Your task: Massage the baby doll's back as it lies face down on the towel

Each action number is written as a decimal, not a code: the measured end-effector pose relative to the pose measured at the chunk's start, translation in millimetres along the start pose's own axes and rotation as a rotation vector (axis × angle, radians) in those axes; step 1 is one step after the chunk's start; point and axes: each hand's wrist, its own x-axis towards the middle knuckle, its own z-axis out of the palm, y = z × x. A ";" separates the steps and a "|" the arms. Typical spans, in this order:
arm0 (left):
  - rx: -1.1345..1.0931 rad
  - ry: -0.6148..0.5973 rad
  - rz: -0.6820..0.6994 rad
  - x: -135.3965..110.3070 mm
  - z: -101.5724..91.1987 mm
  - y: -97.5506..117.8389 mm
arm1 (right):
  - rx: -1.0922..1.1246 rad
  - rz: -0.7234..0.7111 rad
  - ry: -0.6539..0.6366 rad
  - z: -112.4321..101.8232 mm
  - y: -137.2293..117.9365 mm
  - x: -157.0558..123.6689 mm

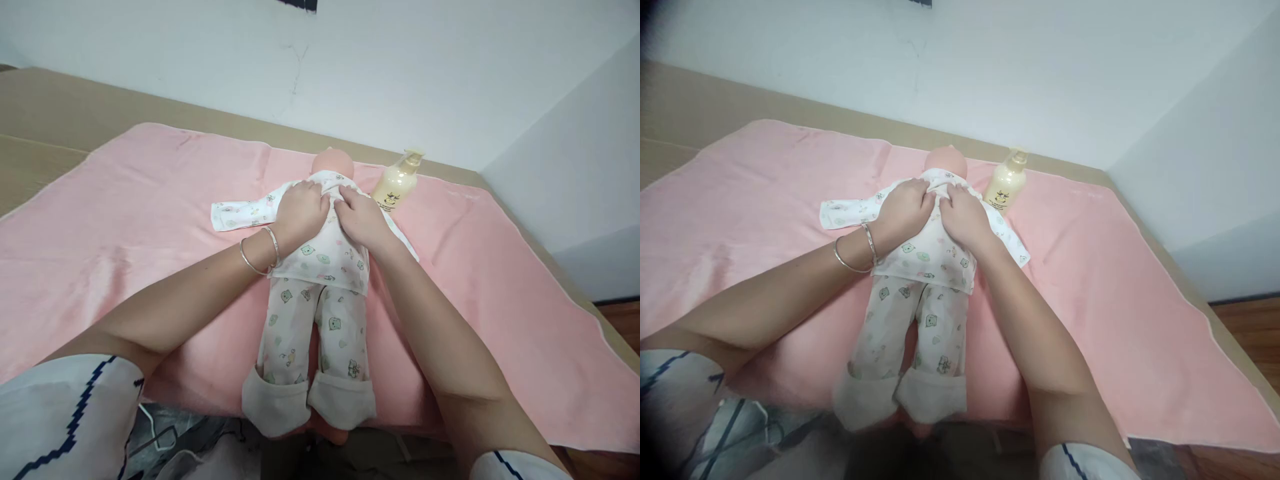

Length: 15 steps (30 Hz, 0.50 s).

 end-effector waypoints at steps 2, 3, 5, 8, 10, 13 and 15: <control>-0.001 0.041 0.000 -2.0 1.8 1.4 | 0.045 0.014 -0.006 3.4 9.8 7.7; -0.014 0.056 -0.002 -2.0 3.3 1.0 | 0.047 0.025 -0.011 5.4 12.4 9.7; -0.052 0.075 -0.014 -0.4 7.1 -1.6 | 0.022 0.038 -0.017 8.3 12.0 9.4; -0.110 0.071 -0.033 4.2 13.0 -8.1 | -0.063 0.023 -0.024 7.5 -1.3 -1.8; -0.134 0.063 -0.027 6.9 15.6 -11.8 | -0.152 0.014 -0.018 4.8 -14.3 -12.7; -0.163 0.061 -0.020 8.6 17.2 -14.4 | -0.253 -0.014 0.000 0.8 -28.7 -24.4; -0.188 0.070 -0.034 8.2 17.5 -14.5 | -0.238 -0.037 -0.006 -2.4 -31.1 -26.1</control>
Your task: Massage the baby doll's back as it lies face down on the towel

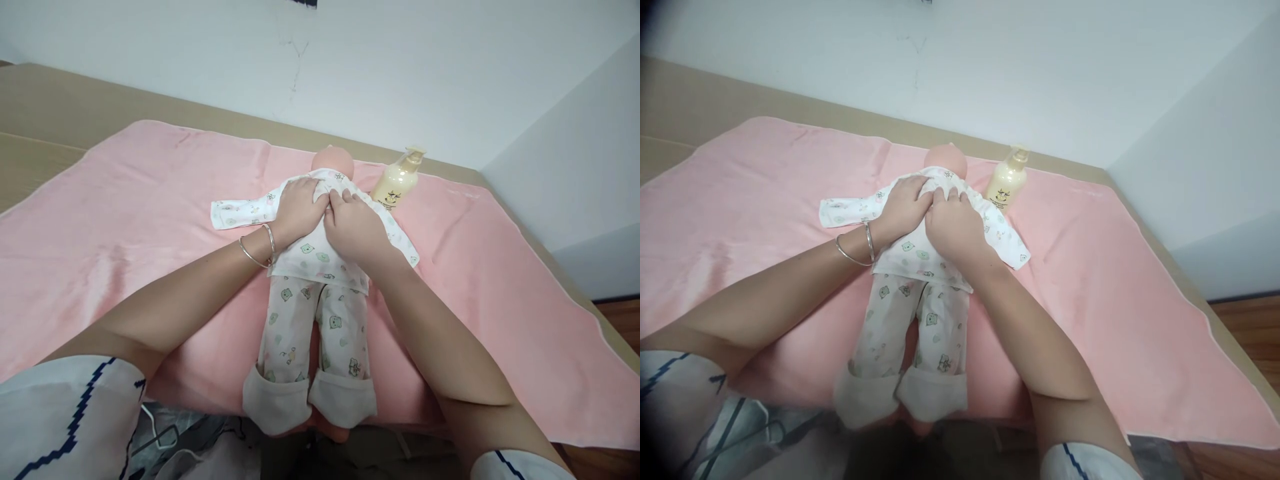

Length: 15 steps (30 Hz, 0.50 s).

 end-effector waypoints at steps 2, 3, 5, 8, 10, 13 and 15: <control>-0.025 0.023 -0.007 -0.8 0.5 0.0 | 0.064 -0.006 0.019 -3.9 3.5 1.6; -0.035 0.033 -0.006 -1.1 0.9 -0.1 | 0.103 -0.003 0.061 -5.9 6.3 2.7; -0.043 0.042 -0.001 -1.3 1.7 -0.4 | 0.175 -0.006 0.202 -8.3 12.0 4.7; -0.038 0.039 -0.004 -1.0 2.4 -0.5 | 0.233 -0.033 0.392 -3.2 18.4 7.4; -0.041 0.039 -0.003 -0.8 2.5 -0.4 | 0.239 -0.037 0.415 6.9 21.2 10.7; -0.060 0.047 -0.002 -1.3 2.7 -0.6 | 0.273 -0.044 0.302 23.0 24.0 17.4; -0.076 0.053 -0.008 -1.8 2.7 -0.9 | 0.302 -0.057 0.184 26.7 24.7 20.2</control>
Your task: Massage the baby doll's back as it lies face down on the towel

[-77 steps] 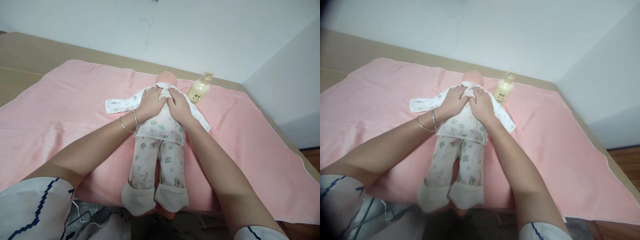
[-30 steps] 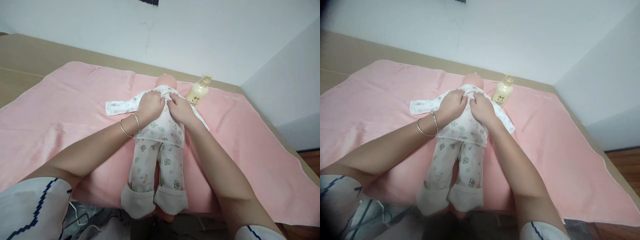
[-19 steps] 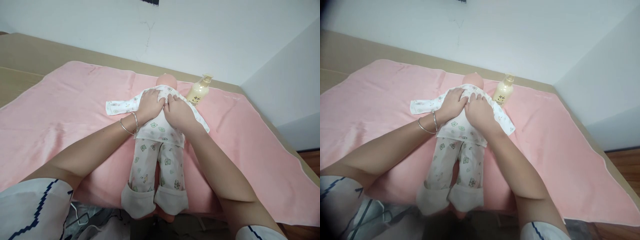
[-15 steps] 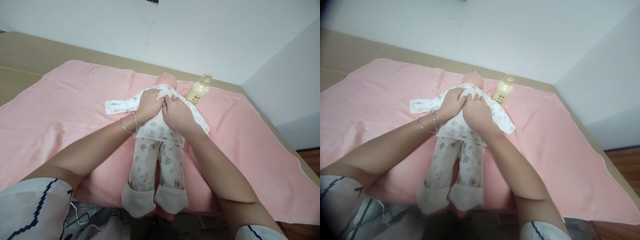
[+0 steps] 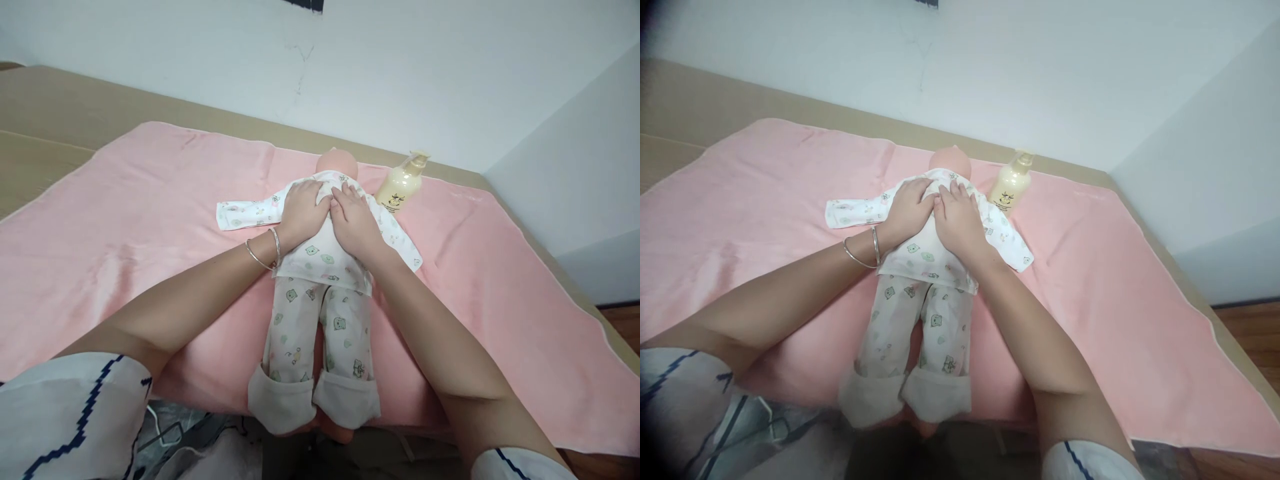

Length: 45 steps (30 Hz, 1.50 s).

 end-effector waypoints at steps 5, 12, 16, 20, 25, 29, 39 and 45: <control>0.003 -0.023 0.005 0.1 -2.0 -0.3 | 0.054 0.019 0.001 -12.6 -6.6 -1.8; -0.015 0.000 -0.004 0.2 1.2 -2.7 | 0.000 0.018 0.025 -0.1 -1.6 -0.9; -0.021 0.012 -0.003 -0.1 1.9 -3.2 | -0.020 0.040 -0.037 -4.4 -5.5 -1.5; -0.031 -0.020 0.020 0.9 0.6 -3.8 | 0.005 0.011 0.136 -9.5 -9.3 -3.7; -0.041 0.009 -0.010 0.4 2.5 -6.0 | -0.022 0.008 0.056 4.6 -5.3 -3.6; -0.059 -0.001 -0.011 -0.4 1.0 -4.8 | -0.048 -0.014 0.060 -1.1 -11.4 -6.5; -0.058 -0.018 -0.011 -1.1 -3.1 -2.1 | -0.058 -0.011 0.008 -1.7 -13.0 -6.3; -0.060 -0.012 0.004 -0.6 -3.6 -2.4 | -0.039 -0.067 0.021 -21.9 -22.0 -6.0</control>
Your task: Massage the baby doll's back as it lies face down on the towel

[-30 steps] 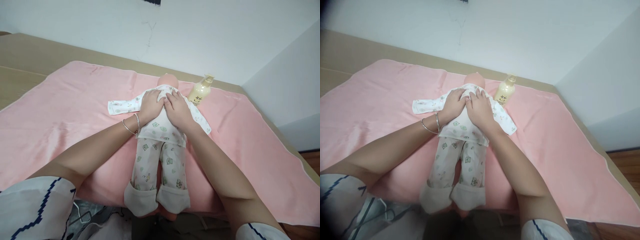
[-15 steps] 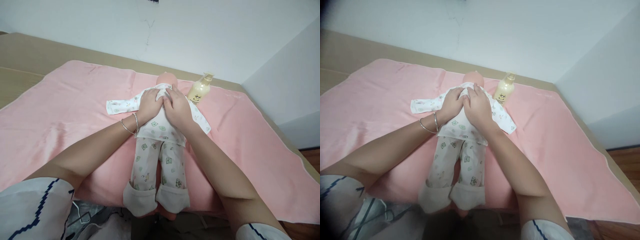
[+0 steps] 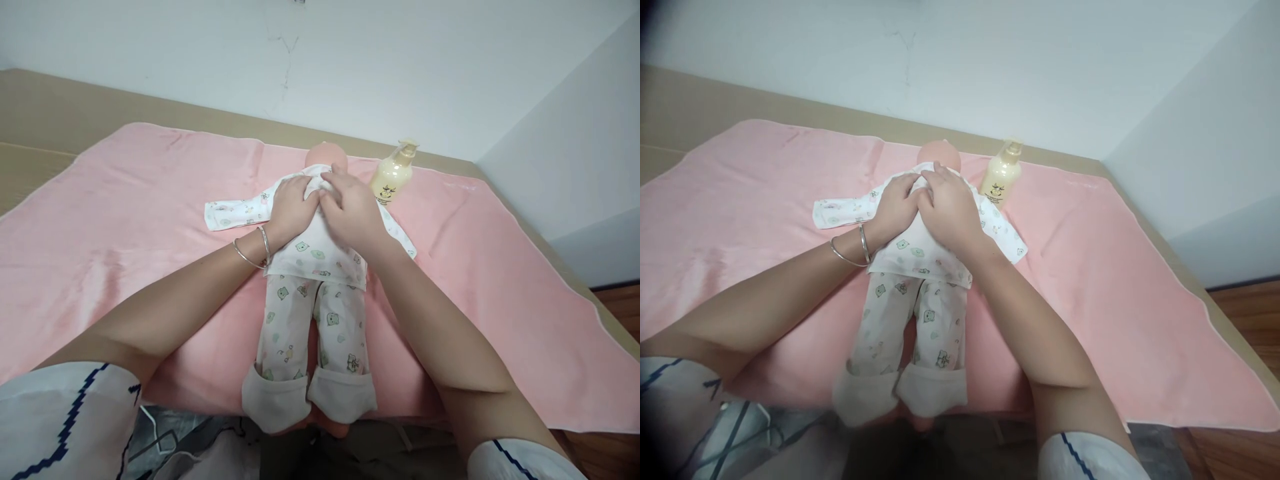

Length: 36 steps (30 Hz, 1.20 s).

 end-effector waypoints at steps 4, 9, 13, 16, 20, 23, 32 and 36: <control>-0.006 0.017 -0.006 0.5 0.5 -0.6 | -0.062 0.027 0.187 -29.3 6.8 1.9; -0.002 0.015 -0.011 0.7 1.1 -0.1 | -0.190 0.150 0.447 -61.0 51.1 12.6; 0.006 0.018 -0.009 -0.2 -0.9 2.9 | -0.188 0.235 0.348 -62.6 88.6 20.5; 0.009 0.020 -0.007 -0.8 -2.1 3.7 | -0.169 0.213 0.227 -50.5 99.0 22.3; 0.023 0.012 0.000 -0.4 -1.0 1.2 | -0.183 0.165 0.257 -36.8 99.0 21.9; 0.024 0.009 -0.010 0.1 0.6 -0.2 | -0.225 0.162 0.307 -38.9 103.0 21.1; 0.024 0.007 -0.004 0.7 0.7 0.4 | -0.205 0.132 0.256 -48.0 98.5 20.7; 0.009 0.016 -0.003 0.3 3.0 -0.7 | -0.241 0.099 0.250 -37.4 104.5 22.3</control>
